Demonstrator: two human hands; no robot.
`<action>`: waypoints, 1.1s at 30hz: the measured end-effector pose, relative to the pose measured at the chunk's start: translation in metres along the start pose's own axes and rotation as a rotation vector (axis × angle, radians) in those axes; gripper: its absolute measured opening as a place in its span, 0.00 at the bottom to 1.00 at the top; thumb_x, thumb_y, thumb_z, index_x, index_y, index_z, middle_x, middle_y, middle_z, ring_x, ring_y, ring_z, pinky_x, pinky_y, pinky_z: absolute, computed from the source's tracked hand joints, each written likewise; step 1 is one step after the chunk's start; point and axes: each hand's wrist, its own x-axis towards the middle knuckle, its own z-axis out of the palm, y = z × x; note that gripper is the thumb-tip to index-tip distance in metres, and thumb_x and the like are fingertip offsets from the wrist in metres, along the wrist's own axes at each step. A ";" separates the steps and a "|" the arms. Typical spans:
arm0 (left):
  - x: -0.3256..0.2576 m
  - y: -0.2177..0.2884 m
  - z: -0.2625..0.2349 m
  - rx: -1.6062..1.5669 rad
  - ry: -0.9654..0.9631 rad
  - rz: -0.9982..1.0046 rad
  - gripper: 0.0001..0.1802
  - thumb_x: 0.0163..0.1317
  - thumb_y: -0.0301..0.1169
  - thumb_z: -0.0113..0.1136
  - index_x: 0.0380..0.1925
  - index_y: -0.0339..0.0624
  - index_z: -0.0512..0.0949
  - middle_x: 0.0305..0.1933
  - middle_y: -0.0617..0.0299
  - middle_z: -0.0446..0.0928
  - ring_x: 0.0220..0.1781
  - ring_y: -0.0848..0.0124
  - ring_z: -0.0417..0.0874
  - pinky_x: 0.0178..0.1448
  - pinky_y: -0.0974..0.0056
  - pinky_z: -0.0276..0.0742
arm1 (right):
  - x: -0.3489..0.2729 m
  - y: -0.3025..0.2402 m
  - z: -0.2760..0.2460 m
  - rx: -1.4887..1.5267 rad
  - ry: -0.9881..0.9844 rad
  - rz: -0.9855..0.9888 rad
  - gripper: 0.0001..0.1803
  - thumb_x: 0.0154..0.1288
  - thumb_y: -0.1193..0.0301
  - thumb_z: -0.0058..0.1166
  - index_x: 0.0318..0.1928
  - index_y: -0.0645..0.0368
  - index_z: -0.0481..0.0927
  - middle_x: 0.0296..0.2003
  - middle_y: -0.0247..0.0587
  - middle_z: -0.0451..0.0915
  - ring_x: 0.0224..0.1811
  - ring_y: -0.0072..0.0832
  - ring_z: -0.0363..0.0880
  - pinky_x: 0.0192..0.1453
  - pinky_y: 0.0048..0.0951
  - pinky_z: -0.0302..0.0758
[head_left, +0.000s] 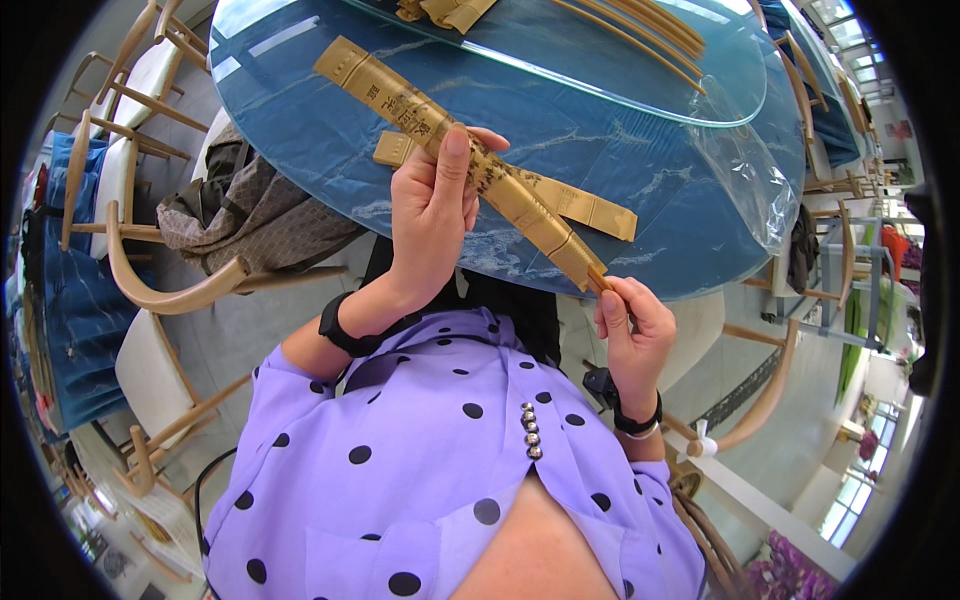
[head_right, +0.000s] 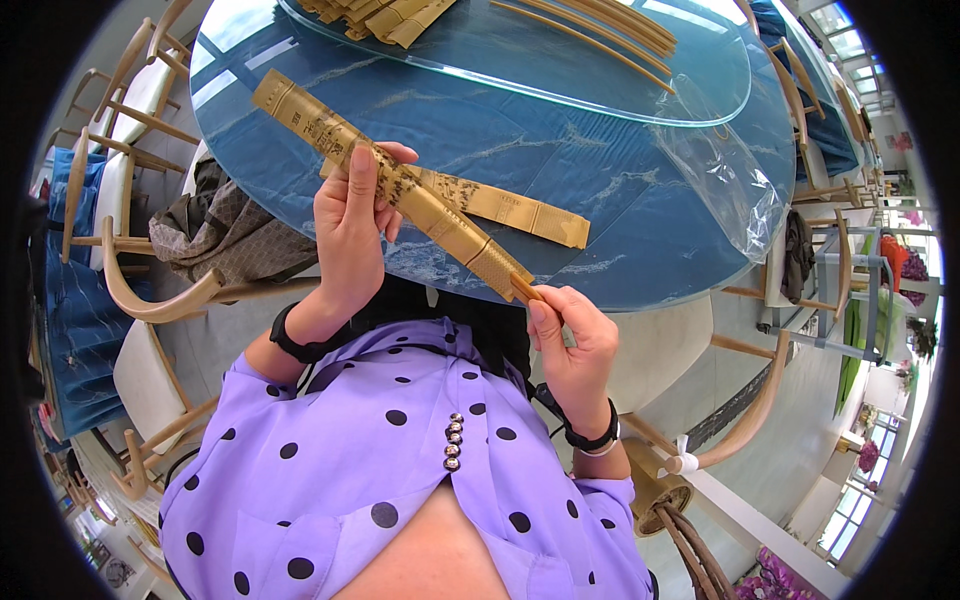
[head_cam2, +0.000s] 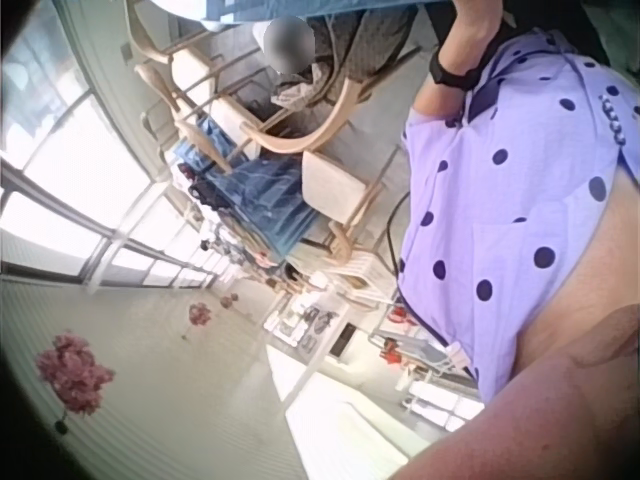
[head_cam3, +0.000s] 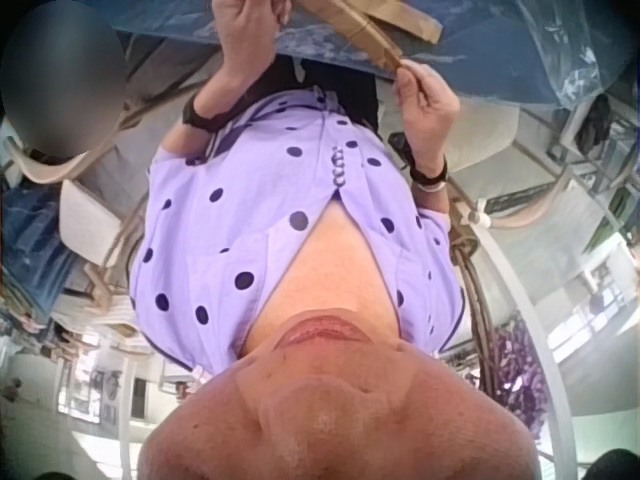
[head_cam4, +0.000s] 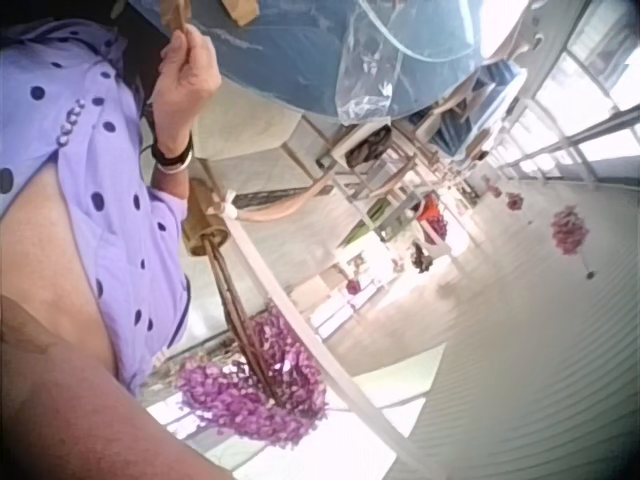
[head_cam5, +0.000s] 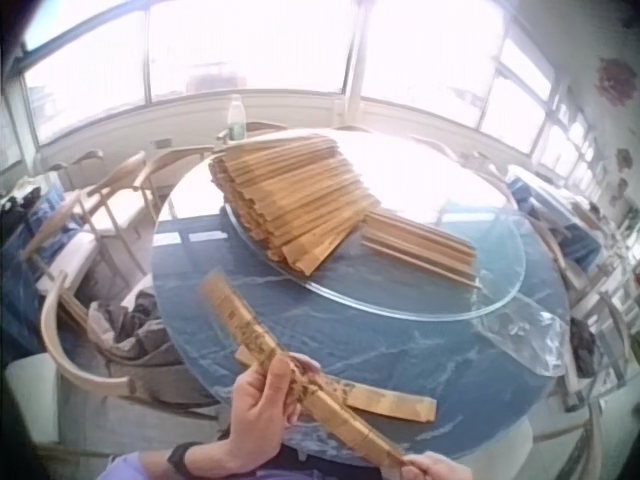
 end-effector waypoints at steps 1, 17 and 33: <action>0.001 0.000 0.001 -0.021 0.017 0.000 0.23 0.83 0.45 0.44 0.38 0.39 0.80 0.34 0.69 0.77 0.22 0.89 0.61 0.24 0.78 0.59 | -0.001 0.000 0.004 0.013 -0.031 0.002 0.08 0.74 0.75 0.59 0.46 0.69 0.84 0.24 0.35 0.76 0.22 0.18 0.72 0.26 0.21 0.67; 0.016 0.002 -0.006 -0.066 0.070 0.117 0.22 0.83 0.43 0.45 0.47 0.36 0.81 0.40 0.65 0.77 0.41 0.82 0.73 0.48 0.73 0.70 | -0.009 0.002 0.027 0.176 -0.048 0.112 0.09 0.73 0.76 0.60 0.46 0.71 0.84 0.29 0.37 0.81 0.22 0.16 0.74 0.26 0.17 0.69; 0.004 -0.006 0.002 -0.094 0.099 0.059 0.22 0.82 0.45 0.46 0.44 0.41 0.82 0.37 0.70 0.76 0.34 0.86 0.68 0.37 0.76 0.60 | -0.010 0.009 0.028 0.278 0.026 0.206 0.10 0.72 0.78 0.60 0.50 0.71 0.85 0.33 0.41 0.85 0.23 0.17 0.77 0.28 0.17 0.75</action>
